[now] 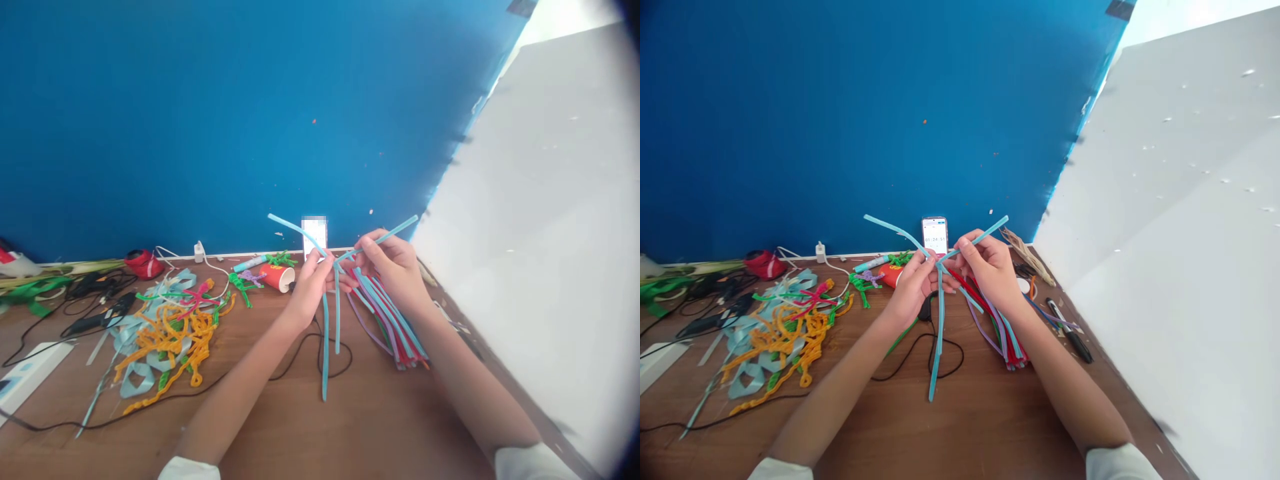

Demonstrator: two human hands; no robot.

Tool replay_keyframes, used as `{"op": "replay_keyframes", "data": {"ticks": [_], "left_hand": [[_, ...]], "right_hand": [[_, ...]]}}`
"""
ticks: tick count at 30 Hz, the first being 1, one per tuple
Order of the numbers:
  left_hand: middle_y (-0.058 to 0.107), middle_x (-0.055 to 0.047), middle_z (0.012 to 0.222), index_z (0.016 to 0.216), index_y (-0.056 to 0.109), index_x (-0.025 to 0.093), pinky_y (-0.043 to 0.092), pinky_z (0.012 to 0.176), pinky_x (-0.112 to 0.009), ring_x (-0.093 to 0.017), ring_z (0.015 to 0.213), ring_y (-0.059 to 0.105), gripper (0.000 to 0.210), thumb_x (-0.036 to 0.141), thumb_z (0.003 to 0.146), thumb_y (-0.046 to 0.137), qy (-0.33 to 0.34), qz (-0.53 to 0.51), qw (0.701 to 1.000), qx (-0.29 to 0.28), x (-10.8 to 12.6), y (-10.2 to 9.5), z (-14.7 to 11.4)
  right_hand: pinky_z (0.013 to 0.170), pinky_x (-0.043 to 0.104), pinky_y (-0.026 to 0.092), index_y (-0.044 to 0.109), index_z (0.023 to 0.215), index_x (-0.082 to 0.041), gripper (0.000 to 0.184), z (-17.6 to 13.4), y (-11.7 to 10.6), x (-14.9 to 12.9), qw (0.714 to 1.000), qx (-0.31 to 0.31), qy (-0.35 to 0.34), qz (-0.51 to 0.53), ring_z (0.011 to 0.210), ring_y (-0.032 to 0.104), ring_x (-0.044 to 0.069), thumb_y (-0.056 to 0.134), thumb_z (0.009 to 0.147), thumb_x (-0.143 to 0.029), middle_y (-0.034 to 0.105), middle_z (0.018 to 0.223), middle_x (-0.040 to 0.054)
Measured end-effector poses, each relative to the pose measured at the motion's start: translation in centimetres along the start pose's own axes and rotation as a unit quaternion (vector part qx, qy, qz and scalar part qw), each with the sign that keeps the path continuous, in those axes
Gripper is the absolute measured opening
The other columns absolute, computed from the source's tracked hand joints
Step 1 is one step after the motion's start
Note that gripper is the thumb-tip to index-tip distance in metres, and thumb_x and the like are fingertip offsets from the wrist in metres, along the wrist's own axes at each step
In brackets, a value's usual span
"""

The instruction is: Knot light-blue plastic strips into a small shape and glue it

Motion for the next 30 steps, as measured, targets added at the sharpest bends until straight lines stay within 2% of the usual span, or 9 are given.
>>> {"op": "replay_keyframes", "data": {"ticks": [7,15,21,25,30], "left_hand": [[0.073,-0.004,0.093,0.098,0.045,0.021,0.057,0.07,-0.029,-0.018,0.079,0.074,0.031,0.047,0.091,0.062,-0.003,-0.021,1.0,0.005,0.0,-0.2,0.1],[0.073,-0.006,0.098,0.097,0.049,0.019,0.054,0.067,-0.025,-0.015,0.077,0.073,0.027,0.043,0.093,0.062,0.007,-0.012,1.0,-0.006,0.0,-0.3,0.1],[0.071,-0.003,0.091,0.096,0.054,0.018,0.052,0.063,-0.021,-0.011,0.068,0.069,0.026,0.04,0.091,0.066,0.026,-0.007,0.999,0.029,0.3,-0.7,0.2],[0.069,-0.002,0.085,0.095,0.057,0.017,0.054,0.066,-0.023,-0.012,0.069,0.069,0.028,0.041,0.087,0.071,0.029,0.01,0.998,0.048,0.2,-1.1,0.4],[0.072,-0.003,0.089,0.097,0.06,0.018,0.057,0.074,-0.025,-0.015,0.08,0.072,0.031,0.039,0.082,0.078,0.032,0.056,0.997,0.039,-0.1,-1.0,0.4]], "right_hand": [[0.05,0.024,0.041,0.065,0.084,-0.021,0.036,0.1,-0.7,0.1,0.999,0.027,0.001,0.021,0.052,0.054,0.011,0.062,0.093,-0.055,0.061,0.063,-0.0011],[0.048,0.022,0.042,0.065,0.084,-0.021,0.037,0.2,-1.6,0.3,0.998,0.054,-0.008,0.025,0.052,0.054,0.01,0.06,0.093,-0.057,0.061,0.065,-0.0005],[0.047,0.022,0.042,0.064,0.08,-0.021,0.037,0.2,-2.2,-0.1,0.996,0.083,-0.024,0.018,0.05,0.054,0.009,0.061,0.094,-0.056,0.061,0.064,-0.0011],[0.048,0.022,0.043,0.064,0.083,-0.021,0.035,0.1,-1.8,0.1,0.997,0.065,-0.021,0.03,0.051,0.055,0.01,0.06,0.094,-0.055,0.062,0.065,-0.0008],[0.052,0.023,0.047,0.065,0.084,-0.021,0.03,0.0,-0.9,0.0,0.997,0.025,-0.032,0.06,0.054,0.059,0.011,0.062,0.095,-0.049,0.065,0.065,-0.0003]]}}
Point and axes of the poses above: each hand's wrist, its own z-axis towards the middle knuckle, its own y-axis out of the palm, x = y × z, the point moved 8 cm from there along z, towards the middle knuckle
